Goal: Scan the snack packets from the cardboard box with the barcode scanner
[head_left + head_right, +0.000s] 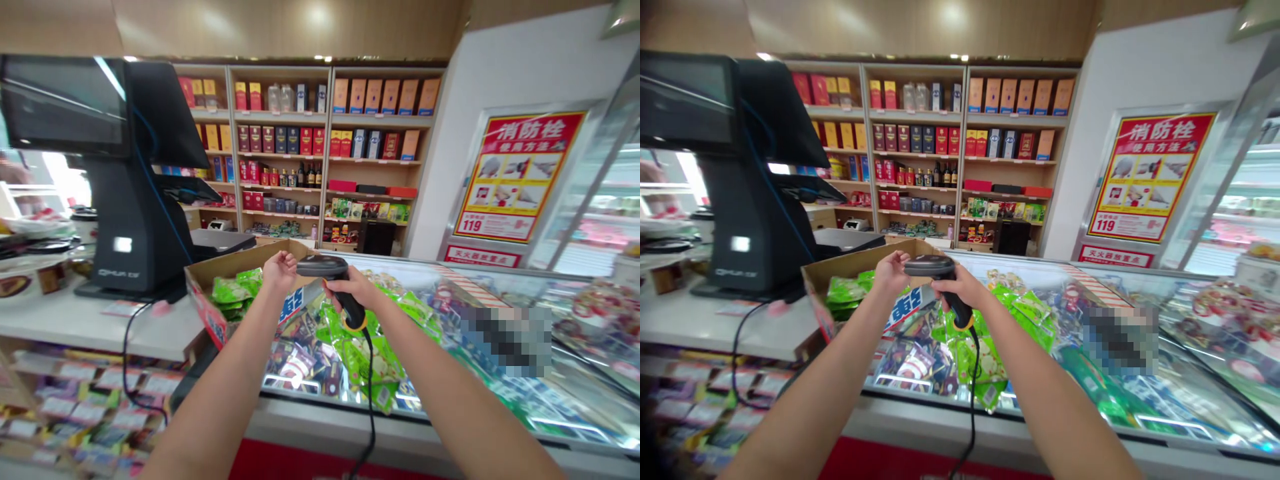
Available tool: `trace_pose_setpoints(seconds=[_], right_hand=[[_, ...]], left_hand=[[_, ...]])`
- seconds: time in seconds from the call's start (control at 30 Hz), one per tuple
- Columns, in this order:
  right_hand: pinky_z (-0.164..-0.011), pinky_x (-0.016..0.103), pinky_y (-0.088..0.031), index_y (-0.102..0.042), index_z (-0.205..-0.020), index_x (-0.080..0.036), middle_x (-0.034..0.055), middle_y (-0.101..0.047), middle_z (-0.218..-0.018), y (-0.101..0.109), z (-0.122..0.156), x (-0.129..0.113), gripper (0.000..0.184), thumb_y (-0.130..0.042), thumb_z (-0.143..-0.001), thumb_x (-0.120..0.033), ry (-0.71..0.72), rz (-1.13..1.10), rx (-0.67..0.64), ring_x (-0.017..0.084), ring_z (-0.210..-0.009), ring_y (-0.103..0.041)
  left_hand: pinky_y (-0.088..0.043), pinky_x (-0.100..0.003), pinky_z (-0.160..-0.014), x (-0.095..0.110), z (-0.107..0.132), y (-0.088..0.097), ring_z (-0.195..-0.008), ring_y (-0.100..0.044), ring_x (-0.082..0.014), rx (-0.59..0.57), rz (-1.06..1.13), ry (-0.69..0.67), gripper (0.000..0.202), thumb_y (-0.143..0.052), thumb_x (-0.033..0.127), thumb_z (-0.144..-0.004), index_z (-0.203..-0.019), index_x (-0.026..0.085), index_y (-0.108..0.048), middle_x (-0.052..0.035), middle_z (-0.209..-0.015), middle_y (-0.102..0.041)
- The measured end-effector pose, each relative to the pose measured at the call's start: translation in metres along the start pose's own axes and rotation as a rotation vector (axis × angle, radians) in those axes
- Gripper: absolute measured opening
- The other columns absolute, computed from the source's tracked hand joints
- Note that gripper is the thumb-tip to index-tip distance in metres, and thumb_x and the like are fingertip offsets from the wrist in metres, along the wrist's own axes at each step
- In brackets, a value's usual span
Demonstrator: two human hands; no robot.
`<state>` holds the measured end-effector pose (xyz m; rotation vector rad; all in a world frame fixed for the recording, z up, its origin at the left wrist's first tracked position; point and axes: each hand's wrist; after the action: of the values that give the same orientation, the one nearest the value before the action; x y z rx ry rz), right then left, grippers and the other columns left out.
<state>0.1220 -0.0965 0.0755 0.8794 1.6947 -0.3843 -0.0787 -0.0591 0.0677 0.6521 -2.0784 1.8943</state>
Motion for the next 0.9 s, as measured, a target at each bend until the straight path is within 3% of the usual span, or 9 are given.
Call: trace_pose_setpoints(seconds=[0.17, 0.27, 0.33, 0.43, 0.53, 0.6, 0.7, 0.83, 0.9], right_hand=[[-0.037, 0.022, -0.044, -0.061, -0.073, -0.013, 0.0012, -0.063, -0.057, 0.023, 0.026, 0.011, 0.026, -0.069, -0.069, -0.038, -0.02, 0.021, 0.117, 0.013, -0.038, -0.057], [-0.037, 0.022, -0.044, -0.061, -0.074, -0.013, 0.0014, -0.063, -0.058, 0.043, 0.045, 0.017, 0.026, -0.069, -0.069, -0.038, -0.029, 0.009, 0.204, 0.013, -0.038, -0.057], [-0.037, 0.023, -0.046, -0.062, -0.074, -0.013, 0.0014, -0.063, -0.06, 0.055, 0.057, 0.022, 0.026, -0.068, -0.069, -0.038, -0.035, -0.024, 0.273, 0.013, -0.039, -0.057], [-0.036, 0.023, -0.045, -0.063, -0.076, -0.013, 0.001, -0.062, -0.06, 0.069, 0.069, 0.031, 0.028, -0.069, -0.068, -0.038, -0.037, -0.071, 0.377, 0.013, -0.038, -0.057], [-0.037, 0.023, -0.046, -0.063, -0.08, -0.012, 0.0006, -0.063, -0.06, 0.076, 0.076, 0.043, 0.029, -0.07, -0.067, -0.037, -0.042, -0.107, 0.435, 0.013, -0.038, -0.057], [-0.037, 0.023, -0.047, -0.062, -0.081, -0.013, 0.0005, -0.063, -0.06, 0.078, 0.079, 0.051, 0.029, -0.071, -0.067, -0.037, -0.045, -0.131, 0.45, 0.013, -0.038, -0.058], [-0.037, 0.023, -0.047, -0.062, -0.079, -0.013, -0.0001, -0.063, -0.06, 0.079, 0.082, 0.062, 0.028, -0.07, -0.067, -0.037, -0.055, -0.156, 0.461, 0.012, -0.038, -0.057], [-0.037, 0.022, -0.046, -0.062, -0.079, -0.013, 0.0001, -0.062, -0.059, 0.08, 0.084, 0.07, 0.028, -0.07, -0.068, -0.037, -0.091, -0.152, 0.445, 0.012, -0.038, -0.058], [-0.037, 0.022, -0.045, -0.062, -0.079, -0.013, 0.0002, -0.062, -0.06, 0.079, 0.085, 0.071, 0.028, -0.07, -0.069, -0.038, -0.085, -0.143, 0.438, 0.012, -0.038, -0.058]], left_hand=[[-0.027, -0.016, -0.035, -0.042, 0.005, -0.004, -0.035, -0.039, -0.0067, -0.008, -0.233, 0.153, 0.022, -0.047, 0.017, -0.085, -0.063, 0.016, -0.048, 0.003, -0.047, -0.046], [-0.023, -0.018, -0.035, -0.076, 0.003, 0.0, -0.033, -0.04, -0.0077, -0.089, -0.676, 0.192, 0.026, -0.056, 0.019, -0.081, -0.056, 0.016, -0.051, 0.0015, -0.044, -0.048], [-0.02, -0.02, -0.035, -0.098, 0.0, 0.008, -0.031, -0.037, -0.008, -0.205, -1.025, 0.194, 0.029, -0.065, 0.019, -0.074, -0.048, 0.017, -0.052, 0.0021, -0.037, -0.045], [-0.024, -0.022, -0.039, -0.124, -0.005, 0.025, -0.029, -0.031, -0.0085, -0.429, -1.343, 0.114, 0.036, -0.076, 0.019, -0.063, -0.039, 0.02, -0.049, 0.0047, -0.029, -0.035], [-0.032, -0.023, -0.043, -0.139, -0.007, 0.042, -0.029, -0.029, -0.0097, -0.608, -1.431, -0.088, 0.038, -0.081, 0.019, -0.055, -0.037, 0.023, -0.047, 0.0074, -0.027, -0.029], [-0.034, -0.024, -0.044, -0.141, -0.006, 0.05, -0.029, -0.029, -0.0104, -0.68, -1.471, -0.149, 0.04, -0.082, 0.019, -0.051, -0.036, 0.023, -0.046, 0.0083, -0.027, -0.028], [-0.033, -0.024, -0.044, -0.14, -0.001, 0.053, -0.032, -0.034, -0.0119, -0.671, -1.532, -0.083, 0.036, -0.085, 0.018, -0.047, -0.039, 0.022, -0.05, 0.0071, -0.03, -0.032], [-0.029, -0.024, -0.047, -0.138, 0.01, 0.044, -0.041, -0.041, -0.0129, -0.514, -1.522, -0.049, 0.033, -0.087, 0.013, -0.036, -0.05, 0.02, -0.059, 0.0047, -0.04, -0.042], [-0.027, -0.024, -0.048, -0.135, 0.013, 0.038, -0.044, -0.041, -0.0126, -0.469, -1.564, -0.019, 0.031, -0.087, 0.016, -0.036, -0.053, 0.019, -0.06, 0.0043, -0.043, -0.045]])
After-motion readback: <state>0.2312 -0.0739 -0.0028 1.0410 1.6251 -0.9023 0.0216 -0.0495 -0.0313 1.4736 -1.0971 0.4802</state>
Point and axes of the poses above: each hand's wrist, its own z-axis away from the middle knuckle, its own y-axis out of the back of the hand, x = y × z
